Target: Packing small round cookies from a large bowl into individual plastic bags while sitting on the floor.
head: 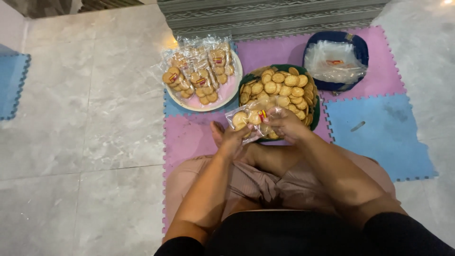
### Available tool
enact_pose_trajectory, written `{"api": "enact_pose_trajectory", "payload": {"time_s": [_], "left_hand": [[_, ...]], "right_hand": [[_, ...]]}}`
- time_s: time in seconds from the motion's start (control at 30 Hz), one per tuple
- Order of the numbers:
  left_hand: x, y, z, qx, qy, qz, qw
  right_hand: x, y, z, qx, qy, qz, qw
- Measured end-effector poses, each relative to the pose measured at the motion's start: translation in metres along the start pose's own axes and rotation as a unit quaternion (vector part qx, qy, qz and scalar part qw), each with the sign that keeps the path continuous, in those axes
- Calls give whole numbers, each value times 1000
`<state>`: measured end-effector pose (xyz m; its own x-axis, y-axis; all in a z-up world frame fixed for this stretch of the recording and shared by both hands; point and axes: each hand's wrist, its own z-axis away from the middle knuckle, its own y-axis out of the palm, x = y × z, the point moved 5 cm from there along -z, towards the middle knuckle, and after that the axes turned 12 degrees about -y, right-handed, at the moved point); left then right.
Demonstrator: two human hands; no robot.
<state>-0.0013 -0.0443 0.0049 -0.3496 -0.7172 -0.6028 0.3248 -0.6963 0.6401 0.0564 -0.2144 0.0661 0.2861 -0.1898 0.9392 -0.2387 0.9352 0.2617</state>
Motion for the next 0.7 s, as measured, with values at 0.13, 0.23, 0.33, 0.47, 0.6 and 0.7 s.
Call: {"api": "enact_pose_trajectory", "payload": {"time_s": [0.13, 0.23, 0.33, 0.47, 0.6, 0.7], "left_hand": [[-51, 43, 73, -33, 32, -15, 999], [-50, 39, 82, -141, 163, 54, 975], [-57, 51, 104, -83, 84, 10, 993], [-42, 66, 84, -10, 57, 59, 997], [-41, 86, 81, -20, 36, 53, 998], [-40, 73, 61, -20, 30, 47, 998]], "right_hand": [[10, 1, 9, -13, -18, 10, 1000], [24, 0, 12, 9, -17, 29, 999], [37, -7, 11, 28, -22, 47, 998], [68, -7, 13, 56, -29, 61, 996], [74, -25, 10, 71, -31, 54, 996], [89, -15, 11, 97, -37, 94, 990]]}}
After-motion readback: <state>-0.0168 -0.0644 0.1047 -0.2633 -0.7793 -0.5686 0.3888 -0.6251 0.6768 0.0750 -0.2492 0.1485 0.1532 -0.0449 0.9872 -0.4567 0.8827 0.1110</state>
